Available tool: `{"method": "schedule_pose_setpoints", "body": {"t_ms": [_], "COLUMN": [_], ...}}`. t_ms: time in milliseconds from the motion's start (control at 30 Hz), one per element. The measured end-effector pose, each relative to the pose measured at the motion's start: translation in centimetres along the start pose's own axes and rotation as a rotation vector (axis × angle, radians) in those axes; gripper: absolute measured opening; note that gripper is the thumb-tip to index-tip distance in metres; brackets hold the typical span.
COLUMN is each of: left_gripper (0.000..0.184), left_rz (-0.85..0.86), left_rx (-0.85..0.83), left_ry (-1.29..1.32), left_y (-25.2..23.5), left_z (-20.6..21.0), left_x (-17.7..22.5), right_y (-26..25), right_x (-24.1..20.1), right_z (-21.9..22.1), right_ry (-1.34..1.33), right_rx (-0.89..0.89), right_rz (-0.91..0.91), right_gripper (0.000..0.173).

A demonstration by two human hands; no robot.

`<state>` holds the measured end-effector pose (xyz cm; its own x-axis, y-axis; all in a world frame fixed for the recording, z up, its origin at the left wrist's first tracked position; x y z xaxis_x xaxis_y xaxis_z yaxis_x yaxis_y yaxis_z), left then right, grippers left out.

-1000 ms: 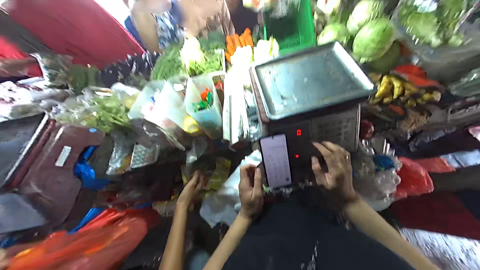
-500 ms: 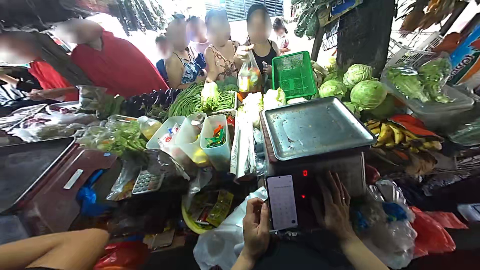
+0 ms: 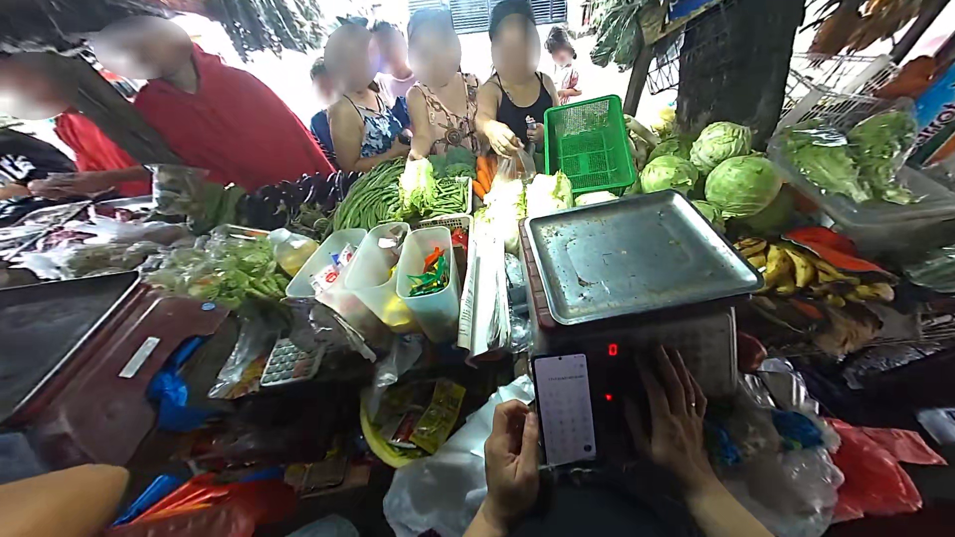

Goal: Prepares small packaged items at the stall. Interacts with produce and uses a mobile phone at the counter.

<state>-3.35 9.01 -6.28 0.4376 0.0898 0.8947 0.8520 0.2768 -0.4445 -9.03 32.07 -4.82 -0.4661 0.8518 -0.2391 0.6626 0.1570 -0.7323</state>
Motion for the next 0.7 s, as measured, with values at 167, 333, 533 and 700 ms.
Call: {"method": "schedule_pose_setpoints", "body": {"t_ms": [167, 333, 533, 700], "left_gripper": [0.011, 0.012, 0.013, 0.013], "left_rz": [0.010, 0.010, 0.041, 0.029], "left_rx": [-0.006, -0.010, -0.022, -0.021], "left_ry": [0.002, 0.004, -0.026, -0.029], "left_y": [-0.02, -0.02, -0.11, -0.08], "left_z": [-0.01, -0.08, -0.15, -0.21], "left_x": [-0.04, -0.01, -0.17, -0.31], "right_y": [-0.05, -0.16, -0.01, -0.14], "right_x": [-0.11, -0.21, 0.06, -0.13], "right_z": [-0.14, -0.16, -0.02, -0.43], "right_ry": [0.001, 0.005, 0.012, 0.010], "right_rx": [-0.012, -0.022, -0.014, -0.068], "right_rz": [-0.001, -0.002, -0.021, -0.016], "right_gripper": [0.053, 0.054, 0.055, 0.057]}}
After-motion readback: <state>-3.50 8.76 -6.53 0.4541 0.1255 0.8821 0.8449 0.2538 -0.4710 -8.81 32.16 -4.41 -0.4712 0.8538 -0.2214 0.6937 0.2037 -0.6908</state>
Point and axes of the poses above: each hand's wrist, its own y-axis away from the middle knuckle, its own z-axis out of the palm, x = y × z, the point moved 2 cm from there along -y, towards the middle knuckle, and after that the axes turned 2 degrees about -z, right-handed, at the moved point
